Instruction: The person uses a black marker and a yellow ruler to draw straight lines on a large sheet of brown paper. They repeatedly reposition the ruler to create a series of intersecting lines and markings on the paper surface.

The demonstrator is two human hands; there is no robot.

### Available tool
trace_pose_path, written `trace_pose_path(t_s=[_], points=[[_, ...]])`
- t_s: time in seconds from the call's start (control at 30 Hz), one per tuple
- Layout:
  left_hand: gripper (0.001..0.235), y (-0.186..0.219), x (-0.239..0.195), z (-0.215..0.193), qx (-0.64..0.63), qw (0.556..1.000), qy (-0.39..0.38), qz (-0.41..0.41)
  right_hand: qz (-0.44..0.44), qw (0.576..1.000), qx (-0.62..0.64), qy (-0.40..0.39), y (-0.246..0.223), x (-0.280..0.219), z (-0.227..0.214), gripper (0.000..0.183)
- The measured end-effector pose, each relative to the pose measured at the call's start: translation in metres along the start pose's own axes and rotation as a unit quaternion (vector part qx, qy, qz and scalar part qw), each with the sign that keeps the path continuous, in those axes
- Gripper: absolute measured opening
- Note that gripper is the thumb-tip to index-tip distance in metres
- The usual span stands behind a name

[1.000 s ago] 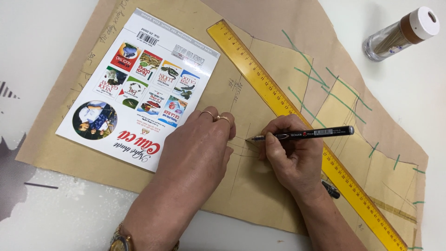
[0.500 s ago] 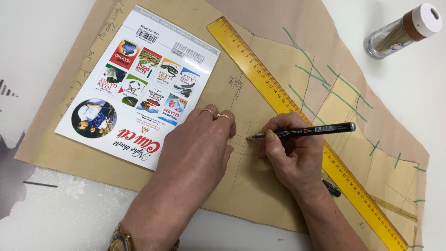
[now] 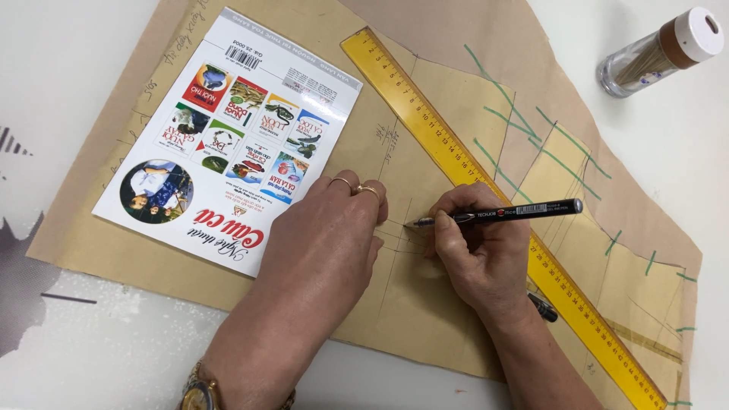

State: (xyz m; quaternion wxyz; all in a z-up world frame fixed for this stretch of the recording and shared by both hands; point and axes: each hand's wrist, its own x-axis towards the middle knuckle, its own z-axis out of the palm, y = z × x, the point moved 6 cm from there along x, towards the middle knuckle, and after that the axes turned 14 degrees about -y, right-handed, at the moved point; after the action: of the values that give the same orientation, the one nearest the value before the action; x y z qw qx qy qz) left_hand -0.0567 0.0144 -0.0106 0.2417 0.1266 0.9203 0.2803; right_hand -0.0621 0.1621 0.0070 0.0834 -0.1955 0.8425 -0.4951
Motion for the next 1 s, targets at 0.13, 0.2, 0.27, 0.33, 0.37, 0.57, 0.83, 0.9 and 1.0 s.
trace_pose_path(t_s=[0.13,0.2,0.27,0.33,0.37,0.57,0.83,0.9,1.0], points=[[0.022,0.000,0.000,0.001,0.007,1.000,0.016,0.006,0.001,1.000,0.004,0.000,0.000,-0.001,0.000,0.007],[0.025,0.000,0.000,0.001,0.010,1.000,0.022,0.011,0.025,1.000,0.006,0.003,0.004,-0.002,-0.001,0.009],[0.024,-0.001,0.000,0.001,0.010,1.000,0.017,0.008,0.003,0.999,0.037,0.025,0.003,-0.003,-0.004,0.008],[0.023,-0.001,0.001,0.002,0.010,1.000,0.011,0.006,-0.017,0.996,0.068,0.047,0.001,-0.006,-0.008,0.008],[0.024,-0.001,0.001,0.003,0.013,1.000,0.012,0.004,-0.036,0.996,0.063,0.043,-0.004,-0.007,-0.008,0.012],[0.023,-0.001,0.001,0.001,0.007,1.000,0.004,0.003,-0.078,0.997,-0.021,-0.002,-0.011,-0.017,-0.004,0.013],[0.021,-0.001,0.000,0.001,0.009,1.000,-0.003,0.004,-0.077,0.995,-0.034,-0.044,-0.008,-0.016,0.004,0.012],[0.021,-0.001,0.000,0.000,0.008,1.000,0.003,0.007,-0.068,0.996,-0.033,-0.052,-0.008,-0.015,0.005,0.010],[0.023,-0.001,0.000,0.000,0.015,1.000,-0.001,0.003,-0.068,0.996,-0.025,-0.054,-0.006,-0.015,0.006,0.011]])
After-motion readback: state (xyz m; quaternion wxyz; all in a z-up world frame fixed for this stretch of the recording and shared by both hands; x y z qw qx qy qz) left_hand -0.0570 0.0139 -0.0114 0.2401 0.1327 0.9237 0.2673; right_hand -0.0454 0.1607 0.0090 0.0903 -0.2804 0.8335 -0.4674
